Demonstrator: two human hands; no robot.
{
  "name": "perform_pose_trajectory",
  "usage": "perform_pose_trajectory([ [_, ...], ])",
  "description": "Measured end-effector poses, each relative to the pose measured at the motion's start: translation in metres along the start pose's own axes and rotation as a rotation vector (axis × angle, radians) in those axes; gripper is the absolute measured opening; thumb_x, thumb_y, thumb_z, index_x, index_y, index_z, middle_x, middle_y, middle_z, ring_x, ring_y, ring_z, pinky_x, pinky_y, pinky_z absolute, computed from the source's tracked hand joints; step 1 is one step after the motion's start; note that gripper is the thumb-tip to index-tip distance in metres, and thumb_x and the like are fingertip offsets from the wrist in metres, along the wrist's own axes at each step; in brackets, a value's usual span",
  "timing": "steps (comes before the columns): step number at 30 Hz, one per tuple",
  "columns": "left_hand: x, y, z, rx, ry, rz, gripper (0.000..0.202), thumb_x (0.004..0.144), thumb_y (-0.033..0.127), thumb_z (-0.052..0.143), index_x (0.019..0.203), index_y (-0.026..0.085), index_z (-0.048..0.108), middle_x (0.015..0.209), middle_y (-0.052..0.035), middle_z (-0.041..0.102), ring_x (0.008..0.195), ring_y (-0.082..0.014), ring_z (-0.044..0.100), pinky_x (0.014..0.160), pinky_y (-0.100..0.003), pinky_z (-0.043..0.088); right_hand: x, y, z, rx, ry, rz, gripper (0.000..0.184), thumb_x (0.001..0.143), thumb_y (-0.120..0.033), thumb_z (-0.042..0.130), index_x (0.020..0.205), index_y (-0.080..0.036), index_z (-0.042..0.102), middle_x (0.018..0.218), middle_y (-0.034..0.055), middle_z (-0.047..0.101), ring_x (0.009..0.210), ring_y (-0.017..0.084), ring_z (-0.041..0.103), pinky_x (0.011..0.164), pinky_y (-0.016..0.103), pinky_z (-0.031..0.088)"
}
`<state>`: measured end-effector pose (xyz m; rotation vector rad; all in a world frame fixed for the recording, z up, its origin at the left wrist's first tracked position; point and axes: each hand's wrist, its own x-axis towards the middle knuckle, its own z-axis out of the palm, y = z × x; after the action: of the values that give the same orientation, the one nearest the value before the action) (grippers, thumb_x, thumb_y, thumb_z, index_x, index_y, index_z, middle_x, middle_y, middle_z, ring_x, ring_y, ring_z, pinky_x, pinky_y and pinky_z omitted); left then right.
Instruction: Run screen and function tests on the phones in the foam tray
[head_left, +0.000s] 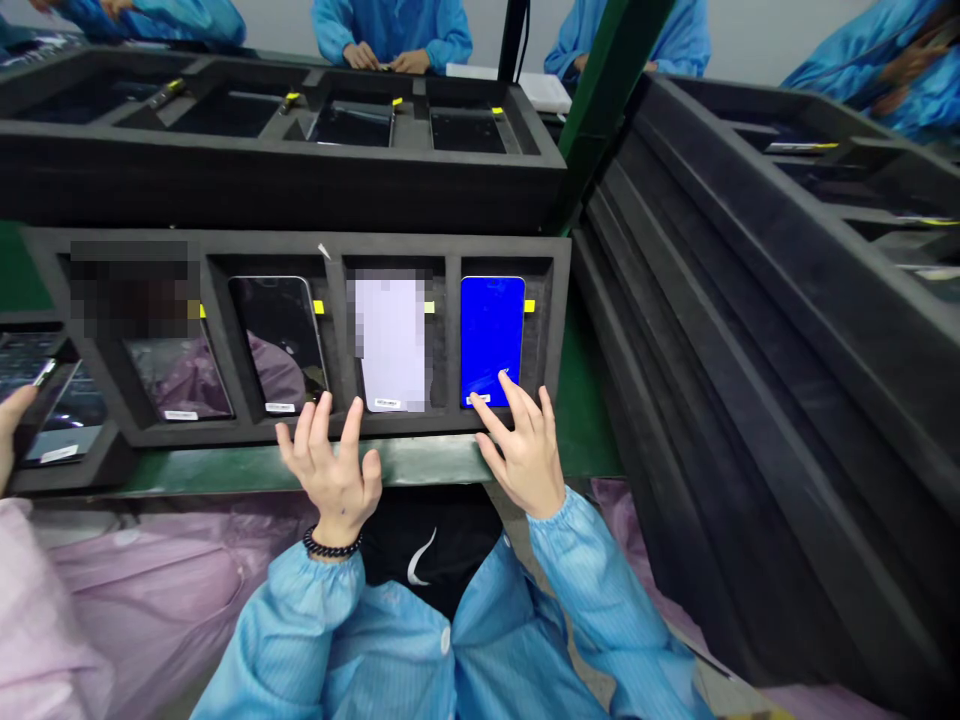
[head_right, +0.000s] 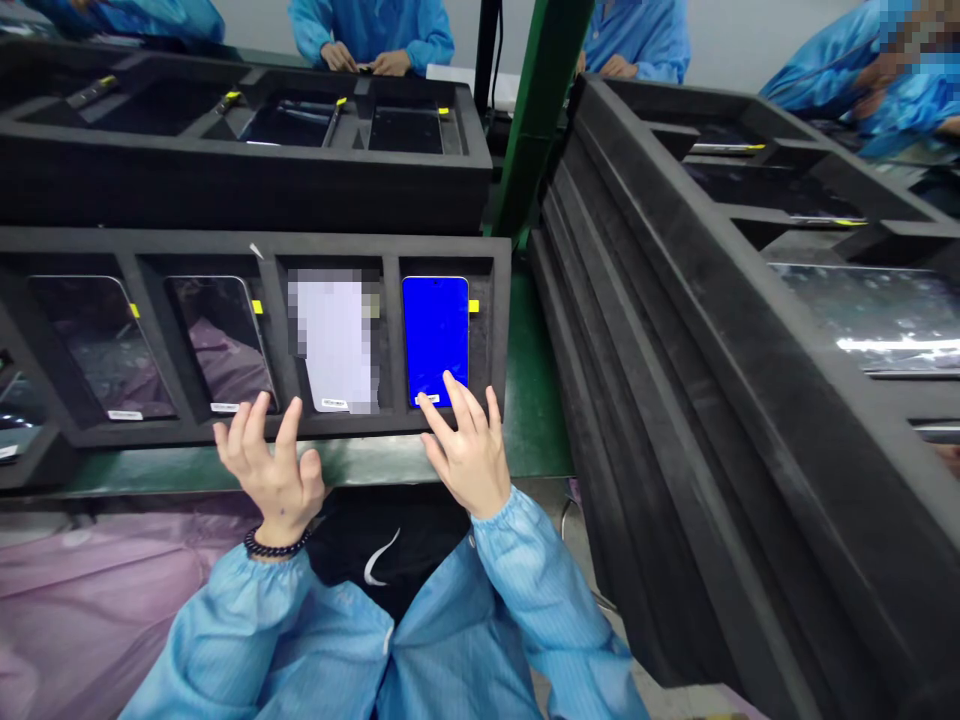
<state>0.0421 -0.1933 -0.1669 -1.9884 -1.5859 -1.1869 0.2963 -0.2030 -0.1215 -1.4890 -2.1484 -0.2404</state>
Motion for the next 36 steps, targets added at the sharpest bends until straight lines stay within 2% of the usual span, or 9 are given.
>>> perform_pose_trajectory([
  [8, -0.002, -0.001, 0.000, -0.031, -0.026, -0.062, 0.058, 0.101, 0.049, 0.034, 0.150, 0.023, 0.051, 0.159, -0.0148, 0.043, 0.153, -0.0294, 0.033, 0.130, -0.055, 0.013, -0.001, -0.001, 0.003, 0.037, 0.061, 0.003, 0.071, 0.103, -0.032, 0.052, 0.165, -0.025, 0.020, 0.161, 0.0158, 0.044, 0.139, 0.028, 0.053, 0.124, 0.057, 0.033],
  [12, -0.003, -0.002, 0.000, -0.030, -0.029, -0.075, 0.058, 0.100, 0.048, 0.034, 0.149, 0.022, 0.052, 0.159, -0.0154, 0.045, 0.153, -0.0306, 0.034, 0.130, -0.057, 0.014, -0.001, 0.001, -0.002, 0.068, 0.072, 0.019, 0.065, 0.103, -0.032, 0.050, 0.163, -0.024, 0.027, 0.158, 0.0153, 0.049, 0.137, 0.028, 0.054, 0.123, 0.055, 0.035],
  [15, -0.003, -0.002, 0.001, -0.042, -0.024, -0.054, 0.057, 0.100, 0.045, 0.037, 0.150, 0.022, 0.050, 0.159, -0.0159, 0.044, 0.153, -0.0307, 0.033, 0.130, -0.056, 0.015, 0.016, 0.010, -0.013, 0.117, 0.088, 0.053, 0.053, 0.104, -0.031, 0.047, 0.156, -0.021, 0.041, 0.150, 0.0135, 0.058, 0.131, 0.026, 0.058, 0.114, 0.046, 0.045],
  [17, -0.003, -0.002, 0.001, -0.051, -0.022, -0.041, 0.057, 0.100, 0.044, 0.038, 0.152, 0.022, 0.049, 0.159, -0.0160, 0.043, 0.153, -0.0306, 0.033, 0.130, -0.056, 0.016, 0.039, 0.018, -0.021, 0.145, 0.119, 0.089, 0.047, 0.104, -0.030, 0.044, 0.150, -0.020, 0.050, 0.143, 0.0114, 0.064, 0.128, 0.025, 0.059, 0.108, 0.040, 0.048],
  [20, -0.002, -0.003, 0.002, -0.062, -0.019, -0.041, 0.056, 0.100, 0.042, 0.041, 0.151, 0.022, 0.050, 0.158, -0.0163, 0.044, 0.153, -0.0303, 0.032, 0.130, -0.055, 0.016, 0.084, 0.030, -0.029, 0.123, 0.165, 0.118, 0.047, 0.104, -0.031, 0.043, 0.148, -0.018, 0.051, 0.150, 0.0110, 0.058, 0.136, 0.027, 0.053, 0.115, 0.043, 0.041],
  [26, 0.000, -0.002, 0.002, -0.044, -0.026, -0.029, 0.052, 0.099, 0.036, 0.043, 0.147, 0.021, 0.054, 0.158, -0.0166, 0.044, 0.154, -0.0300, 0.032, 0.130, -0.055, 0.018, 0.147, 0.042, -0.030, 0.052, 0.038, 0.069, 0.045, 0.091, -0.035, 0.067, 0.132, -0.015, 0.063, 0.132, 0.0155, 0.063, 0.125, 0.033, 0.054, 0.110, 0.047, 0.041],
  [28, 0.001, -0.002, 0.002, -0.036, -0.023, -0.013, 0.051, 0.099, 0.035, 0.044, 0.145, 0.020, 0.056, 0.158, -0.0168, 0.044, 0.154, -0.0298, 0.032, 0.130, -0.054, 0.018, 0.154, 0.045, -0.037, 0.118, 0.015, 0.043, 0.037, 0.089, -0.041, 0.072, 0.116, -0.016, 0.068, 0.117, 0.0130, 0.067, 0.112, 0.030, 0.059, 0.100, 0.042, 0.046],
  [31, 0.003, -0.002, 0.002, -0.047, -0.037, -0.007, 0.048, 0.098, 0.034, 0.045, 0.141, 0.018, 0.059, 0.156, -0.0175, 0.047, 0.153, -0.0298, 0.034, 0.130, -0.053, 0.019, 0.153, 0.043, -0.057, 0.307, 0.023, 0.008, 0.033, 0.097, -0.051, 0.062, 0.096, -0.019, 0.065, 0.091, 0.0033, 0.067, 0.084, 0.019, 0.062, 0.079, 0.029, 0.046],
  [36, 0.014, 0.007, -0.017, -0.323, -0.104, -0.246, 0.050, 0.098, 0.044, 0.044, 0.138, 0.017, 0.060, 0.152, -0.0167, 0.051, 0.147, -0.0294, 0.042, 0.126, -0.049, 0.029, 0.130, 0.013, -0.100, 0.459, 0.276, 0.083, 0.040, 0.101, -0.057, 0.054, 0.083, -0.021, 0.058, 0.076, -0.0026, 0.059, 0.070, 0.012, 0.056, 0.071, 0.023, 0.043],
])
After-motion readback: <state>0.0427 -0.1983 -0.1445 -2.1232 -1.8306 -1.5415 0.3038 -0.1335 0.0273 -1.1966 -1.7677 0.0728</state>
